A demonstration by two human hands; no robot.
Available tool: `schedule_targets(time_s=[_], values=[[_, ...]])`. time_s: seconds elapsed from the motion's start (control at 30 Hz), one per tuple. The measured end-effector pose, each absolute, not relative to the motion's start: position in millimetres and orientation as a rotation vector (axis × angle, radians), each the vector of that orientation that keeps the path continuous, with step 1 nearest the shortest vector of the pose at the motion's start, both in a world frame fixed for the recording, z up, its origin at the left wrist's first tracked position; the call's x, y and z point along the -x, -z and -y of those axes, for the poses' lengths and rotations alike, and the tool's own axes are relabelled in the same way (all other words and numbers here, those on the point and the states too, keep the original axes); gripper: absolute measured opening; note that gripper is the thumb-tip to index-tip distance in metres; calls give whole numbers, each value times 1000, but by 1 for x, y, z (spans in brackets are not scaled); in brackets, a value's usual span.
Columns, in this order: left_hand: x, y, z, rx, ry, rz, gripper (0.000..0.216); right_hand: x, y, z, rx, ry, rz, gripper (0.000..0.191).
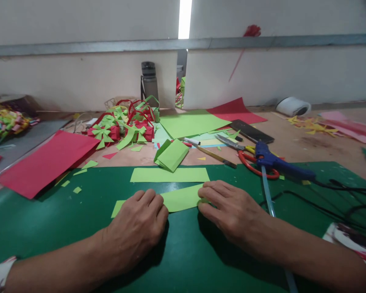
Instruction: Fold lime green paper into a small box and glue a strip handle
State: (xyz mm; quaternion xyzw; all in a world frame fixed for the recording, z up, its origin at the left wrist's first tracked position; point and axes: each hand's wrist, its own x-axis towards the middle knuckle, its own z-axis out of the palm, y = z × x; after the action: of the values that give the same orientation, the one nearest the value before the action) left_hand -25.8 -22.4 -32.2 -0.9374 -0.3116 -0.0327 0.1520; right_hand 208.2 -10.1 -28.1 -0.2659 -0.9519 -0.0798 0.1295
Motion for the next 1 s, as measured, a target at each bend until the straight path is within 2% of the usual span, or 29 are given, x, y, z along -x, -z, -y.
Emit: schedule_targets(time_s=[0.1,0.23,0.57,0.87,1.0], values=[[27,33,21,2719,92,899,17,-209,31,3,843,187,2767,22],[31,33,17,2764,159,917,14,-208,32,-1,870,140,2727,12],[38,34,15,2762,270,948,21,-207,42,4,851,82,2655,22],[30,39,12,2850,289,1073,26,-204,29,12,1022,-184,2651,18],[28,38,10,2874,296,1167,28,-203,26,12,1094,-276,2645,22]])
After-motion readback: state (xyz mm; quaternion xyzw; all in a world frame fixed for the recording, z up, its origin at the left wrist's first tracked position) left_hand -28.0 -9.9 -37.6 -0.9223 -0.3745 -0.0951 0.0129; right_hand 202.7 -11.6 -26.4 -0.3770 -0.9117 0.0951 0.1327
